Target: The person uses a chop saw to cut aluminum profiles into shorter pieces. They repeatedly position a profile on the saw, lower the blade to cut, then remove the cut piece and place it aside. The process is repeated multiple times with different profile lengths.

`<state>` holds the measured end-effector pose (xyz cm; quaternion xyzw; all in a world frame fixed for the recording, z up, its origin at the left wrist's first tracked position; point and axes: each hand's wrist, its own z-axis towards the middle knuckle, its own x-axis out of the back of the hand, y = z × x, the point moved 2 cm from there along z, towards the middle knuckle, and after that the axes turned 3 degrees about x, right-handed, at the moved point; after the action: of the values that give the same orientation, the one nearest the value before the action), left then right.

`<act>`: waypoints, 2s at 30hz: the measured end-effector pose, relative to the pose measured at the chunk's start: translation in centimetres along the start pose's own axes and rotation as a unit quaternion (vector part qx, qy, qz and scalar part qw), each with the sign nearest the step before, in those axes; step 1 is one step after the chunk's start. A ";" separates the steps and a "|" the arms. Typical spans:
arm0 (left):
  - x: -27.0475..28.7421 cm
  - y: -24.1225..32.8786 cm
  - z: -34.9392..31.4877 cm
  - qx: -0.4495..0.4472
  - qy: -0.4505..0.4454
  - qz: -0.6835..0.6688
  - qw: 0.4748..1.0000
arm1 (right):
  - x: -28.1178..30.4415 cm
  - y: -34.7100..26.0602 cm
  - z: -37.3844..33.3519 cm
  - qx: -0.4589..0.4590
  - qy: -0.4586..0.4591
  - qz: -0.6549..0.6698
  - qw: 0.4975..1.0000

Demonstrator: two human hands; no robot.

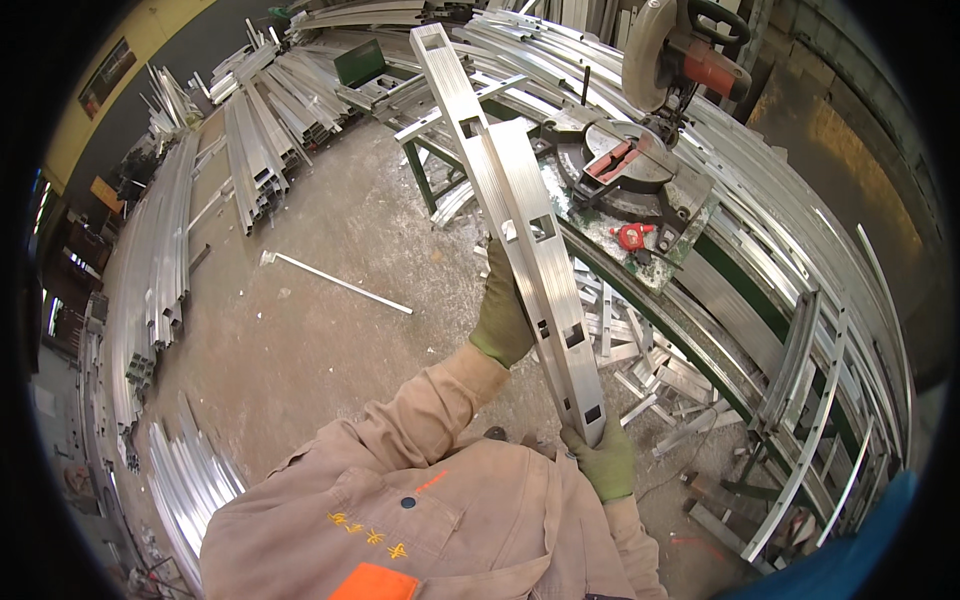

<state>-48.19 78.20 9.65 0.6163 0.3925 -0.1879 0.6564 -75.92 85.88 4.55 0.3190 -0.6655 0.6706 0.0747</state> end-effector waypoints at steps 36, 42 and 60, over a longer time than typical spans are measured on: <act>-2.4 -0.3 -1.0 0.071 -0.081 -0.072 0.992 | -2.1 4.7 -0.2 0.068 0.089 -0.039 0.993; -1.7 -0.9 -1.0 0.080 -0.058 -0.072 0.992 | -1.7 3.7 -0.5 0.019 0.061 -0.058 0.996; -0.1 -5.8 -4.0 -0.011 -0.096 0.159 0.983 | -4.3 10.6 0.0 0.005 0.066 0.017 0.998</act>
<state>-53.62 81.05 6.12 0.6425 0.2270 -0.1349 0.7193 -78.14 86.19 -6.64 0.2629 -0.6611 0.6948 0.1054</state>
